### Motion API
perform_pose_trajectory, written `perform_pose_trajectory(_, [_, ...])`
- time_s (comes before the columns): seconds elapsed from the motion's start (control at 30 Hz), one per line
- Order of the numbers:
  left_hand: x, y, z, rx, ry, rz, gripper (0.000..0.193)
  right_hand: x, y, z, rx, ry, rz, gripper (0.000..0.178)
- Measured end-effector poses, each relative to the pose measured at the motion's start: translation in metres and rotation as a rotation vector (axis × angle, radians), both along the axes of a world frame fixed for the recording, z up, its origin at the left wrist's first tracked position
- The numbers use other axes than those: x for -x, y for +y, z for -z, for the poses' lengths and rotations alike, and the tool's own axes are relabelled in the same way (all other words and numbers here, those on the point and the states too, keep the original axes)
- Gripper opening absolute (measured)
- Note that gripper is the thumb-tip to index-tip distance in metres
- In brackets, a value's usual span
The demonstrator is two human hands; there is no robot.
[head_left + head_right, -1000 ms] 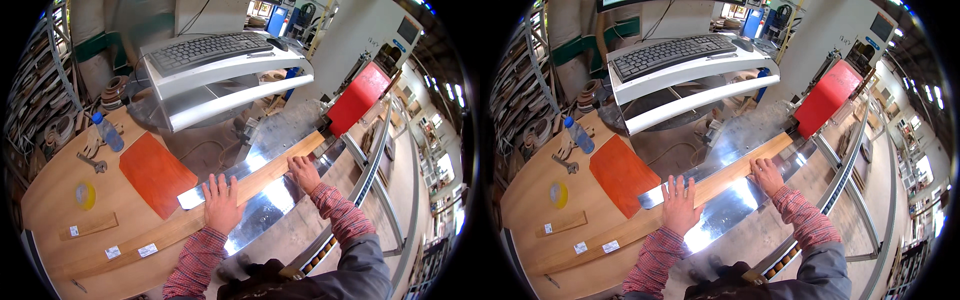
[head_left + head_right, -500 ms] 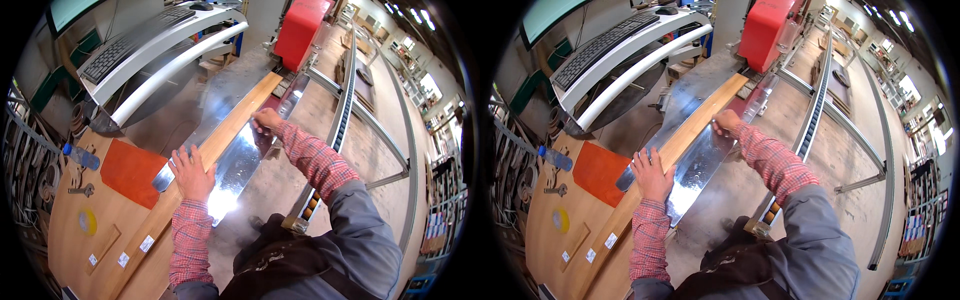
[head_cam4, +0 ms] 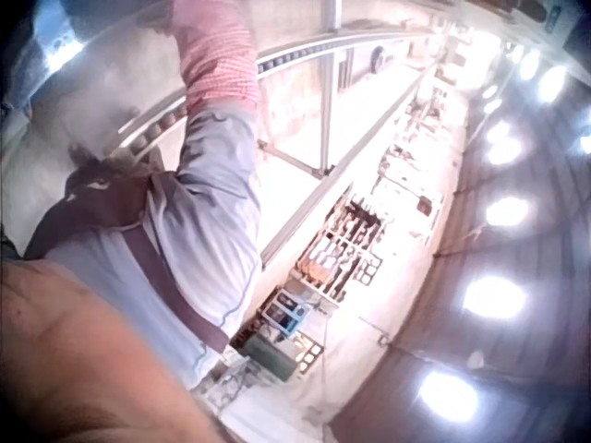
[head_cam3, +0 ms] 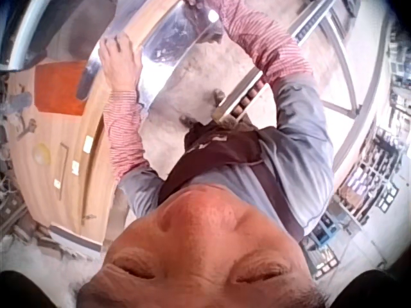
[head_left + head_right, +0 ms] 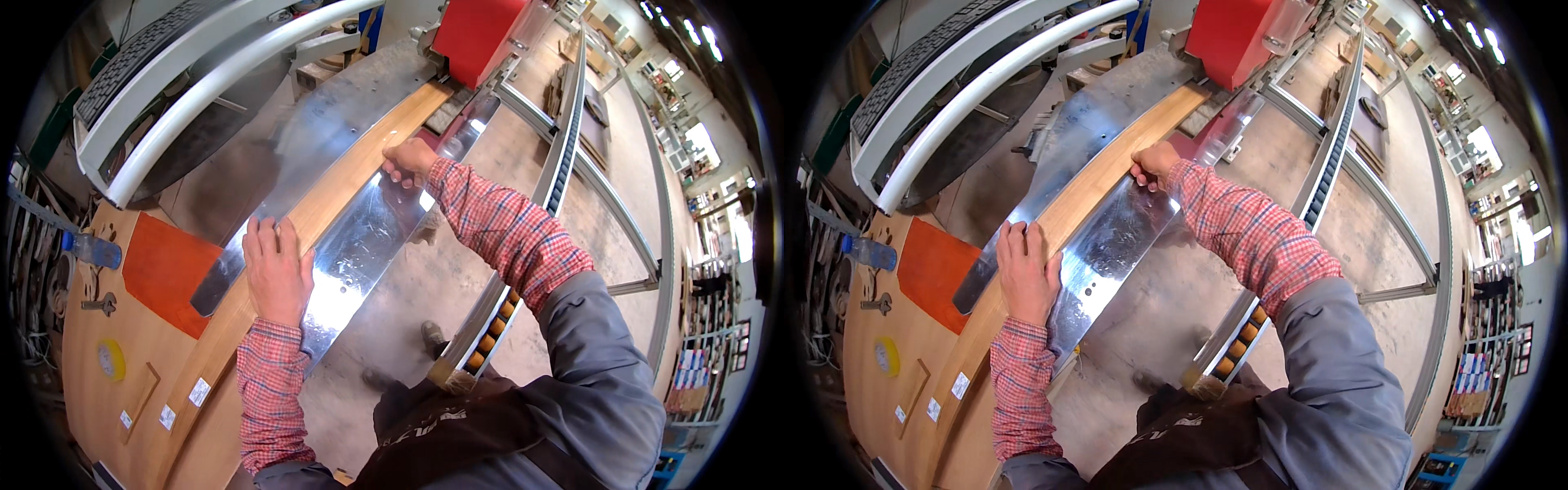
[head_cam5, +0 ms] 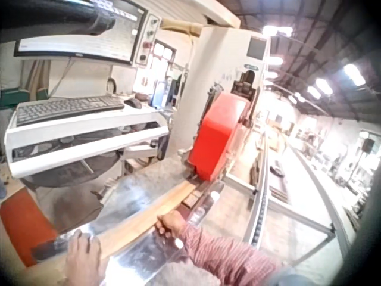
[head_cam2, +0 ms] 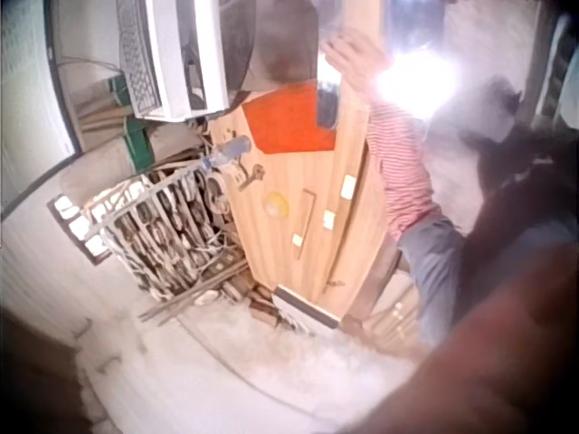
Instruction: The person feeds wooden planks through a surface planer, retrieves the processed pieces, and stacks them. They also operate a computer interface and handle rolls of material in a workshop setting.
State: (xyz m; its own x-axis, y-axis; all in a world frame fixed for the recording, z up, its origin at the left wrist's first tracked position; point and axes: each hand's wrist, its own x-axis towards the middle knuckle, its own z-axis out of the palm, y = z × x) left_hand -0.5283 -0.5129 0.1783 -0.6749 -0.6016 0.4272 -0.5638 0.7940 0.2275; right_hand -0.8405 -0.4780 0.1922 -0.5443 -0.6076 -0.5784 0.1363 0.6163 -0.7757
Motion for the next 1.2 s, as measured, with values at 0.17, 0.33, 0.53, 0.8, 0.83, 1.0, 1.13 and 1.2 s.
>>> perform_pose_trajectory(0.17, [0.036, -0.002, 0.0, 0.021, -0.009, 0.005, 0.058, 0.045, -0.007, 0.011, 0.099, -0.156, 0.029, 0.022])
perform_pose_trajectory(0.33, [0.086, -0.002, 0.003, 0.021, 0.009, -0.018, 0.056, 0.11, -0.013, 0.027, 0.096, -0.259, 0.031, 0.017])
perform_pose_trajectory(0.53, [0.16, -0.013, 0.01, 0.102, 0.038, 0.03, 0.055, 0.187, -0.007, 0.034, 0.205, -0.212, -0.022, 0.029])
perform_pose_trajectory(0.8, [0.257, -0.021, 0.028, 0.16, 0.061, -0.033, 0.055, 0.11, -0.016, -0.025, 0.665, 0.599, -0.491, 0.03])
perform_pose_trajectory(0.83, [0.269, -0.026, 0.029, 0.2, 0.032, -0.01, 0.055, 0.067, -0.022, -0.023, 0.896, 0.606, -0.573, 0.023])
perform_pose_trajectory(1.0, [0.338, -0.022, 0.034, 0.205, 0.026, -0.041, 0.038, -0.11, -0.051, -0.01, 1.303, 0.896, -1.405, 0.07])
perform_pose_trajectory(1.13, [0.355, -0.009, 0.018, 0.296, 0.132, 0.055, 0.04, -0.11, -0.072, -0.003, 0.935, 1.397, -1.746, 0.082])
perform_pose_trajectory(1.2, [0.338, 0.011, 0.007, 0.287, 0.126, 0.184, 0.035, -0.082, -0.076, -0.003, 1.045, 1.475, -1.671, 0.081])
